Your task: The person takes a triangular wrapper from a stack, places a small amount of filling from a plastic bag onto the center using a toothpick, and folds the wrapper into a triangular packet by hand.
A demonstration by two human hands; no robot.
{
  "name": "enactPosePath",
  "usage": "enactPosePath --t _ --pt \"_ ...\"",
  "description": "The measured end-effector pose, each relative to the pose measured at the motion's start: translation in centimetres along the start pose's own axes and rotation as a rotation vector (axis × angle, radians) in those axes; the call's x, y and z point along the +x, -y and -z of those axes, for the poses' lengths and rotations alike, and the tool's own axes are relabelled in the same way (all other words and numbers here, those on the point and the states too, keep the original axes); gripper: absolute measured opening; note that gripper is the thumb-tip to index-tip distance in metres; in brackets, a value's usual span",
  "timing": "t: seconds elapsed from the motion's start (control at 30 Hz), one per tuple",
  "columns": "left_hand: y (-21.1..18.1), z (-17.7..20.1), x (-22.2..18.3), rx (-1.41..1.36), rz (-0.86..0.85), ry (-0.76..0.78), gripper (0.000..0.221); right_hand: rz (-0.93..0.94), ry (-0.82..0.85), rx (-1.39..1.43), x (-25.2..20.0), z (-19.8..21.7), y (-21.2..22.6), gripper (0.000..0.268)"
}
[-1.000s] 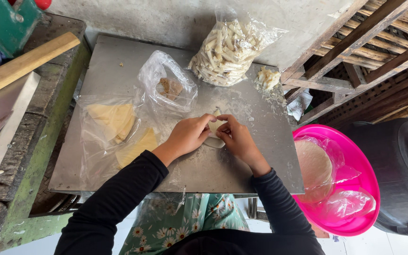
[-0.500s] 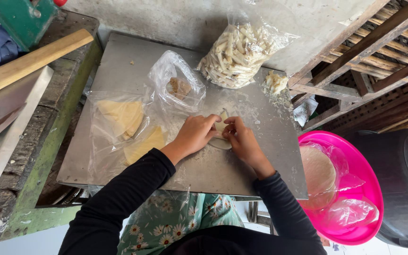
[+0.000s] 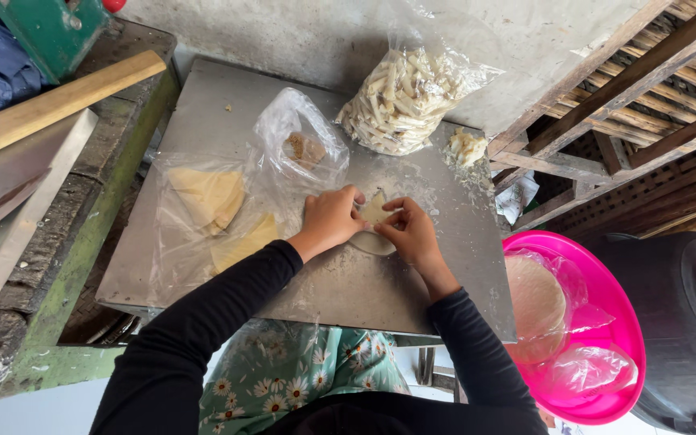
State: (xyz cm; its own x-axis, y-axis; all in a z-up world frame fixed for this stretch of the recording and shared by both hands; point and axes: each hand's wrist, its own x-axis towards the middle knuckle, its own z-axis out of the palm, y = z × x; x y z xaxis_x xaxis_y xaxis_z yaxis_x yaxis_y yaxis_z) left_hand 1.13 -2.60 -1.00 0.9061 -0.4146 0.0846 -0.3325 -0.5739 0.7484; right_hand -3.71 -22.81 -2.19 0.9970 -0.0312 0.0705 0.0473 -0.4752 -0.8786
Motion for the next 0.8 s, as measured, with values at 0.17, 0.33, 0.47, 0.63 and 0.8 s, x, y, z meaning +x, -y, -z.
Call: enactPosePath --t 0.17,0.33,0.47,0.63,0.8 --pt "0.9 -1.4 -0.2 0.033 -0.312 -0.081 0.032 0.132 0.032 -0.031 -0.6 0.2 0.9 0.05" --pt "1.4 -1.1 -1.0 0.124 -0.425 -0.074 0.036 0.364 0.008 -0.298 -1.5 0.9 1.6 0.05" --pt "0.6 -1.2 -0.9 0.144 -0.346 -0.111 0.028 0.323 -0.104 -0.47 -1.6 0.3 1.6 0.043" --pt "0.3 -0.9 0.4 -0.042 -0.008 -0.033 0.036 -0.047 -0.111 -0.187 -0.6 -0.2 1.6 0.049" --pt "0.8 -0.8 0.2 0.067 -0.331 -0.15 0.029 0.278 -0.078 -0.41 -0.8 0.3 2.2 0.049"
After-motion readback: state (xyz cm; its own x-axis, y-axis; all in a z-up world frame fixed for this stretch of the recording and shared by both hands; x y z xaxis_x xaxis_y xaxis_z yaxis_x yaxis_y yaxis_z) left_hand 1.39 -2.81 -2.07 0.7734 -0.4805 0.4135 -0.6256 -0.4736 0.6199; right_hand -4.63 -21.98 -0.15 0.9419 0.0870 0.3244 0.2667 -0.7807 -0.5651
